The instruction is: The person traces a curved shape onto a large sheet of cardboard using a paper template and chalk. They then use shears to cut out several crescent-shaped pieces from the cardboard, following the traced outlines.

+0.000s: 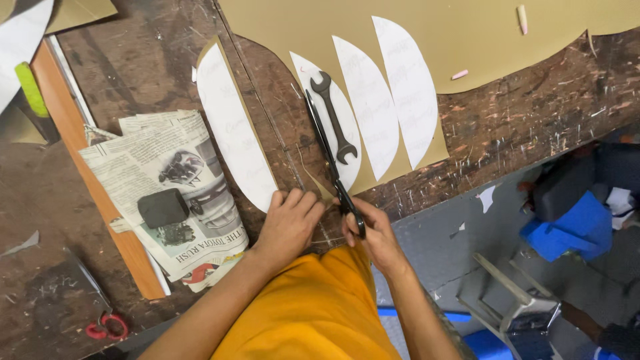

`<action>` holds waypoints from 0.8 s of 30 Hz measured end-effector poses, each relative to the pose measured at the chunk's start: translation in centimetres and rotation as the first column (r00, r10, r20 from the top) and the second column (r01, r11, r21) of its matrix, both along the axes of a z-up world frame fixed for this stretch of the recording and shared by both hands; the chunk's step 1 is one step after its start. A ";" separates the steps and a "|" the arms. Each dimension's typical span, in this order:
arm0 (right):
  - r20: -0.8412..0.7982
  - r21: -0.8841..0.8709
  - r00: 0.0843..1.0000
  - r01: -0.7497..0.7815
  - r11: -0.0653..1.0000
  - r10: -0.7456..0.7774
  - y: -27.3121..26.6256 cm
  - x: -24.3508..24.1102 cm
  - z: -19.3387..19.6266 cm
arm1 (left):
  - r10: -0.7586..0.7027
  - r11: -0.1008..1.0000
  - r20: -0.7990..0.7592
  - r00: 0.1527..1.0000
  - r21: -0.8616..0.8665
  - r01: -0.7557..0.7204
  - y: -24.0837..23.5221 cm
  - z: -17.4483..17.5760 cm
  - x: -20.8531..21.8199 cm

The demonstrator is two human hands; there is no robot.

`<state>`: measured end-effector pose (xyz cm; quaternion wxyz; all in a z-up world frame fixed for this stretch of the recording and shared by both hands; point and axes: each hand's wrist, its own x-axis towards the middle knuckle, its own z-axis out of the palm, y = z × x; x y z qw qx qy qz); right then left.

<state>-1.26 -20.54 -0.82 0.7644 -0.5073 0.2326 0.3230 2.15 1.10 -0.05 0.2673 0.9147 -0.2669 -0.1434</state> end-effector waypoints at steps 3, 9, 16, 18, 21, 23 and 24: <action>0.009 -0.044 1.000 -0.022 0.999 0.023 0.4 1.2 0.0 | -0.006 1.000 0.015 1.000 0.029 0.006 0.2 0.2 0.3; -0.020 -0.153 0.998 -0.062 0.986 0.060 0.6 1.9 0.5 | -0.013 1.000 -0.011 1.000 0.024 0.013 0.3 0.5 0.4; 0.036 -0.108 0.998 -0.049 0.993 0.053 1.1 2.8 0.3 | -0.011 0.999 0.014 1.000 0.033 0.010 0.3 0.4 0.6; 0.046 -0.101 0.998 -0.047 0.994 0.052 1.1 2.6 0.5 | -0.009 0.999 -0.007 1.000 0.033 0.010 0.1 0.6 0.1; 0.031 -0.145 0.998 -0.052 0.988 0.057 1.3 3.5 0.4 | -0.006 1.000 -0.003 1.000 0.024 0.006 0.2 0.3 0.6; -0.018 -0.208 0.997 -0.072 0.976 0.070 1.4 3.6 0.5 | -0.010 1.000 -0.009 1.000 0.028 0.010 0.3 0.4 0.6; -0.010 -0.185 0.998 -0.068 0.980 0.068 1.4 3.5 0.7 | -0.005 1.000 -0.017 1.000 0.023 0.006 0.3 0.5 0.4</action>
